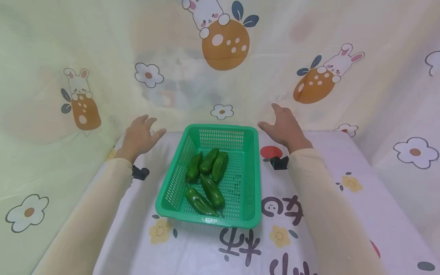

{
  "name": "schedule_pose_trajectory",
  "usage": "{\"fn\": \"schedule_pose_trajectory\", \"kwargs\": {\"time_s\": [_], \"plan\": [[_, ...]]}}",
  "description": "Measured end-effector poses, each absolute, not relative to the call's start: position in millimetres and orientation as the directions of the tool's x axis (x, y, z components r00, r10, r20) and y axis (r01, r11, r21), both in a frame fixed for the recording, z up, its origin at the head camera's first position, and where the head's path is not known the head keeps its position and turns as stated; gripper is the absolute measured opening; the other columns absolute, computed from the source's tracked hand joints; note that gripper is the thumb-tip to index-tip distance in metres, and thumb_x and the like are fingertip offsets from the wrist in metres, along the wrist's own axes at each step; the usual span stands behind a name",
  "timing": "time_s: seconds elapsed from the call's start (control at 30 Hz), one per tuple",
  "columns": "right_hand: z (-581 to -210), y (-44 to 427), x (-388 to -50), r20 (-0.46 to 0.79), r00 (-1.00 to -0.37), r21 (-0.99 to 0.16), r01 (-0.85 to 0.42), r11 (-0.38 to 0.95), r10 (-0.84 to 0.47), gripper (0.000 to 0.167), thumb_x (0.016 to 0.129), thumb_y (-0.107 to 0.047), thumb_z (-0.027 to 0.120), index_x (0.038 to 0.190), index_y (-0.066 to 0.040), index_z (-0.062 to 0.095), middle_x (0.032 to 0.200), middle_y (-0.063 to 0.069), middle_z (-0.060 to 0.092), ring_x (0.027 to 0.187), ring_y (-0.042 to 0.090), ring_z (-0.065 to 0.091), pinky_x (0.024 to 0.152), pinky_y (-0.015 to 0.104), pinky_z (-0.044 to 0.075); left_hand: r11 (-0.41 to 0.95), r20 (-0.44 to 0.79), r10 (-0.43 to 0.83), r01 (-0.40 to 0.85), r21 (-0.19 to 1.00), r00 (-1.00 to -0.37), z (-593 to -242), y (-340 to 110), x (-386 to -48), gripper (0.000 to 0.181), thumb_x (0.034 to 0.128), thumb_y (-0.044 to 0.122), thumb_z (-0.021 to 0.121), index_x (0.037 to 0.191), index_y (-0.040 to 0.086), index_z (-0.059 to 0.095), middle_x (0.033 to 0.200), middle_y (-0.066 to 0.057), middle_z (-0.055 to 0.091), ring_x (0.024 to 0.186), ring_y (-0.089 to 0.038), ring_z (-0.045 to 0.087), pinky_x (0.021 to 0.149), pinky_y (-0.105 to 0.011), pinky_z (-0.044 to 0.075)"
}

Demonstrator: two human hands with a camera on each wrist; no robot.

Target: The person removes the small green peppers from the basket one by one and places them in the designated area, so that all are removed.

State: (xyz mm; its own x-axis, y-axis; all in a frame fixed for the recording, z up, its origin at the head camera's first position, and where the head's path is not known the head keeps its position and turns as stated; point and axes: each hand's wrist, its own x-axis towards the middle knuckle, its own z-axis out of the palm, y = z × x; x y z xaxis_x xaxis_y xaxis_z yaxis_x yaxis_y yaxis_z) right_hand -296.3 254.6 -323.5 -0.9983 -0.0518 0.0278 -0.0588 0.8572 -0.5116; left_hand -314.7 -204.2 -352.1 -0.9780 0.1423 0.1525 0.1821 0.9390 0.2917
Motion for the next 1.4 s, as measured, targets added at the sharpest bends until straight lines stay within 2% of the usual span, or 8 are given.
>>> {"fn": "schedule_pose_trajectory", "kwargs": {"time_s": [0.27, 0.43, 0.6, 0.77, 0.83, 0.97, 1.13, 1.4], "plan": [[-317.4, 198.8, -293.2, 0.000, -0.992, -0.647, -0.094, 0.757, -0.123, 0.077, 0.104, -0.042, 0.059, 0.165, -0.007, 0.025, 0.155, 0.029, 0.042, 0.136, 0.047, 0.047, 0.107, 0.065, 0.047, 0.827, 0.073, 0.121, 0.141, 0.545, -0.990, -350.8, -192.0, -297.6, 0.060, 0.1069, 0.045, 0.051, 0.150, 0.003, 0.051, 0.145, -0.023, 0.058, 0.131, -0.044, 0.056, 0.107, -0.059, 0.048], [-331.1, 169.7, -294.5, -0.082, -0.985, -0.677, -0.057, 0.733, -0.152, 0.072, 0.105, -0.039, 0.059, 0.162, -0.005, 0.030, 0.149, 0.027, 0.048, 0.132, 0.043, 0.051, 0.107, 0.061, 0.047, 0.714, -0.040, 0.151, 0.081, 0.695, -0.988, -358.6, -182.3, -288.4, 0.060, 0.1067, 0.046, 0.053, 0.152, 0.006, 0.048, 0.142, -0.023, 0.061, 0.121, -0.041, 0.064, 0.099, -0.054, 0.056], [-350.8, 151.1, -297.9, -0.132, -0.979, -0.654, -0.033, 0.755, -0.157, 0.071, 0.103, -0.037, 0.059, 0.158, 0.002, 0.034, 0.157, 0.026, 0.043, 0.126, 0.043, 0.059, 0.108, 0.057, 0.049, 0.604, -0.105, 0.190, 0.032, 0.797, -0.976, -365.6, -171.8, -281.5, 0.062, 0.1071, 0.041, 0.056, 0.155, 0.004, 0.043, 0.142, -0.025, 0.060, 0.118, -0.041, 0.068, 0.091, -0.047, 0.062], [-366.4, 139.3, -297.6, -0.231, -0.963, -0.670, 0.055, 0.741, -0.137, 0.074, 0.104, -0.036, 0.059, 0.161, 0.000, 0.030, 0.164, 0.024, 0.035, 0.099, 0.041, 0.073, 0.095, 0.050, 0.059, 0.568, -0.152, 0.211, -0.006, 0.823, -0.966, -372.0, -164.2, -276.8, 0.064, 0.1067, 0.038, 0.059, 0.158, 0.005, 0.039, 0.142, -0.025, 0.059, 0.112, -0.040, 0.072, 0.085, -0.044, 0.064], [-371.0, 135.6, -296.9, -0.259, -0.958, -0.678, 0.089, 0.729, -0.124, 0.075, 0.103, -0.035, 0.060, 0.161, 0.000, 0.029, 0.164, 0.024, 0.034, 0.097, 0.040, 0.074, 0.089, 0.048, 0.061, 0.563, -0.168, 0.216, -0.018, 0.826, -0.962, -374.5, -163.2, -275.3, 0.064, 0.1063, 0.037, 0.060, 0.159, 0.006, 0.039, 0.142, -0.025, 0.060, 0.108, -0.037, 0.074, 0.083, -0.043, 0.065], [-377.9, 129.3, -295.2, -0.315, -0.943, -0.683, 0.149, 0.715, -0.104, 0.074, 0.103, -0.034, 0.060, 0.160, 0.002, 0.028, 0.145, 0.029, 0.048, 0.087, 0.036, 0.069, 0.079, 0.047, 0.064, 0.553, -0.210, 0.233, -0.048, 0.832, -0.950, -377.9, -163.5, -272.4, 0.067, 0.1053, 0.035, 0.061, 0.160, 0.005, 0.036, 0.141, -0.025, 0.060, 0.105, -0.035, 0.075, 0.083, -0.043, 0.065], [-387.1, 123.4, -294.3, -0.366, -0.927, -0.656, 0.194, 0.730, -0.082, 0.055, 0.102, -0.032, 0.062, 0.139, 0.004, 0.045, 0.113, 0.023, 0.055, 0.076, 0.034, 0.066, 0.064, 0.040, 0.064, 0.534, -0.272, 0.274, -0.090, 0.841, -0.922, -381.1, -165.4, -269.4, 0.070, 0.1045, 0.034, 0.063, 0.161, 0.004, 0.033, 0.143, -0.024, 0.058, 0.107, -0.034, 0.073, 0.084, -0.045, 0.064], [-394.6, 112.4, -289.0, -0.380, -0.920, -0.653, 0.195, 0.731, -0.093, 0.036, 0.099, -0.028, 0.066, 0.113, 0.005, 0.058, 0.113, 0.024, 0.063, 0.082, 0.039, 0.072, 0.061, 0.040, 0.064, 0.506, -0.291, 0.339, -0.088, 0.858, -0.894, -382.8, -165.8, -263.7, 0.063, 0.1047, 0.026, 0.063, 0.158, 0.005, 0.038, 0.128, -0.020, 0.068, 0.098, -0.027, 0.075, 0.081, -0.043, 0.065]]}}
